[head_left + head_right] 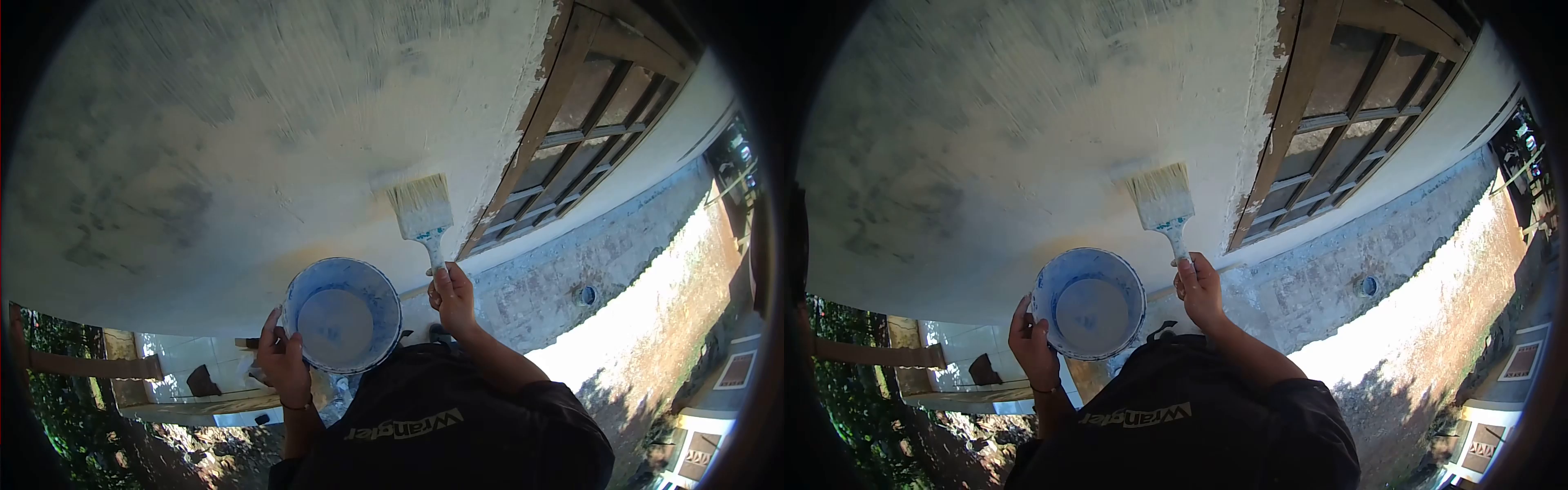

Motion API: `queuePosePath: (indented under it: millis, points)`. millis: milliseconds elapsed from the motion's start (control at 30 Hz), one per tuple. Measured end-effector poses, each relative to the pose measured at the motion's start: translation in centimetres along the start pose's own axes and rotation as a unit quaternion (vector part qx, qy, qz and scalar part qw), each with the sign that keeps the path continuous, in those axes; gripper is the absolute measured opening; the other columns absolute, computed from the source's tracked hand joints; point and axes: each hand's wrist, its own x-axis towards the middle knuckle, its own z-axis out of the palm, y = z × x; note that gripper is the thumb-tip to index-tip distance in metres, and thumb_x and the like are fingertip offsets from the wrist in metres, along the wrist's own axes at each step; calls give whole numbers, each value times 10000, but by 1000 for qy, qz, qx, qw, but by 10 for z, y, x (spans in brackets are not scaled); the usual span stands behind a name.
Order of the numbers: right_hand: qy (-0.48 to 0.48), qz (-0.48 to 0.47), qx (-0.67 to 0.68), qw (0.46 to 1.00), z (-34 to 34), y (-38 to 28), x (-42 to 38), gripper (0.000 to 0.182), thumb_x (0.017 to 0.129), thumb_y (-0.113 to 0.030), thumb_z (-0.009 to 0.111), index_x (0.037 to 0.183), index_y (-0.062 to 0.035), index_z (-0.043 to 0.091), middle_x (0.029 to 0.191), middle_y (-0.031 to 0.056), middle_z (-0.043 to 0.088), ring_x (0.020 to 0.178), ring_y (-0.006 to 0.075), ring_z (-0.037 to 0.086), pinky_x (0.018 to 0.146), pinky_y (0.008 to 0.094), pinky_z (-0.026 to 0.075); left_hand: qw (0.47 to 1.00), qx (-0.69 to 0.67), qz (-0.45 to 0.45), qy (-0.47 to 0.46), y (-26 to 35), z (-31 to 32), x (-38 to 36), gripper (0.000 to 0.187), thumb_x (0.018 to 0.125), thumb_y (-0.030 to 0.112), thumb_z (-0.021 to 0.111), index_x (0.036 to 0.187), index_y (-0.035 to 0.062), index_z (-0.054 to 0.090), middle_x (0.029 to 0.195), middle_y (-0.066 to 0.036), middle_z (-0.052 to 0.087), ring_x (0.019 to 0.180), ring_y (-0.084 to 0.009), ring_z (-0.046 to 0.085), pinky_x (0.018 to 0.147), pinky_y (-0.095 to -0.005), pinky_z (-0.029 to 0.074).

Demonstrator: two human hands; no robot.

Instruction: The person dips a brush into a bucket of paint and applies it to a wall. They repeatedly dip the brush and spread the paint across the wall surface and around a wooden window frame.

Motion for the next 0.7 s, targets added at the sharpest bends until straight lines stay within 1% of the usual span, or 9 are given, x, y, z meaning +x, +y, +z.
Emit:
queuePosePath:
  millis: [67, 200, 233, 300, 367, 433, 500, 600, 700]
  points:
    - [-8, -43, -8, 999, 3, -6, 0, 210, 929, -247, 446, 900, -47, 505, 596, -23, 426, 489, 29, 345, 432, 189, 273, 1000, 7, -8, 2, 3, 2, -1, 458, 702, -10, 486, 1156, -71, 489, 725, -8, 458, 611, -62, 465, 568, -182, 387]
    - [-6, -46, -3, 999, 6, -12, 14, 214, 930, -248, 444, 904, -46, 507, 585, -23, 419, 482, 32, 342, 432, 186, 273, 1000, -8, 2, -3, 7, 4, 1, 455, 702, -5, 483, 1153, -72, 493, 704, 1, 440, 601, -58, 447, 554, -176, 369]
    - [3, -31, -5, 999, 4, -6, 14, 214, 930, -249, 443, 906, -48, 509, 586, -24, 419, 482, 34, 341, 431, 186, 273, 1000, -8, 4, -3, 8, 4, 2, 455, 702, -5, 483, 1153, -72, 493, 704, 1, 440, 601, -58, 447, 554, -176, 369]
    - [10, -16, -8, 1000, 1, -1, 9, 213, 931, -250, 442, 907, -50, 511, 587, -24, 419, 481, 35, 341, 430, 186, 273, 1000, -19, 1, -7, 11, 4, 3, 449, 693, -52, 509, 1142, -45, 506, 705, 16, 406, 584, -34, 384, 546, -168, 333]
    - [7, 39, 6, 999, -6, 2, -4, 210, 931, -249, 441, 910, -54, 513, 591, -26, 420, 484, 33, 340, 426, 185, 271, 1000, -18, 5, -5, 13, 5, 4, 448, 690, -50, 509, 1138, -46, 509, 701, 17, 404, 588, -35, 383, 546, -167, 330]
    - [-8, 27, 15, 999, -2, -10, -9, 208, 931, -249, 441, 911, -54, 513, 588, -28, 415, 491, 33, 339, 439, 185, 279, 1000, -17, 8, -4, 12, 6, 7, 447, 687, -48, 508, 1135, -48, 511, 697, 18, 402, 592, -35, 382, 546, -167, 327]
    - [-37, -32, -63, 997, 5, -21, -6, 204, 930, -239, 444, 911, -48, 512, 587, -26, 419, 504, 33, 346, 458, 189, 292, 998, -48, 21, -22, 6, 6, 8, 446, 684, -45, 507, 1130, -44, 518, 698, 18, 398, 596, -36, 380, 551, -166, 323]
    - [-74, -47, -83, 993, 10, -21, 14, 193, 927, -226, 449, 919, -44, 511, 600, -23, 432, 516, 35, 355, 472, 194, 305, 997, -66, 8, -36, 9, 10, 6, 451, 681, -46, 506, 1132, -39, 518, 700, 21, 392, 591, -38, 360, 554, -166, 315]
    - [-35, -21, -66, 997, 0, 9, 17, 190, 927, -218, 449, 913, -42, 518, 595, -24, 432, 516, 36, 361, 471, 196, 310, 999, -49, 3, -20, 18, 15, 4, 457, 677, -47, 508, 1133, -34, 520, 702, 28, 389, 589, -36, 349, 552, -164, 310]
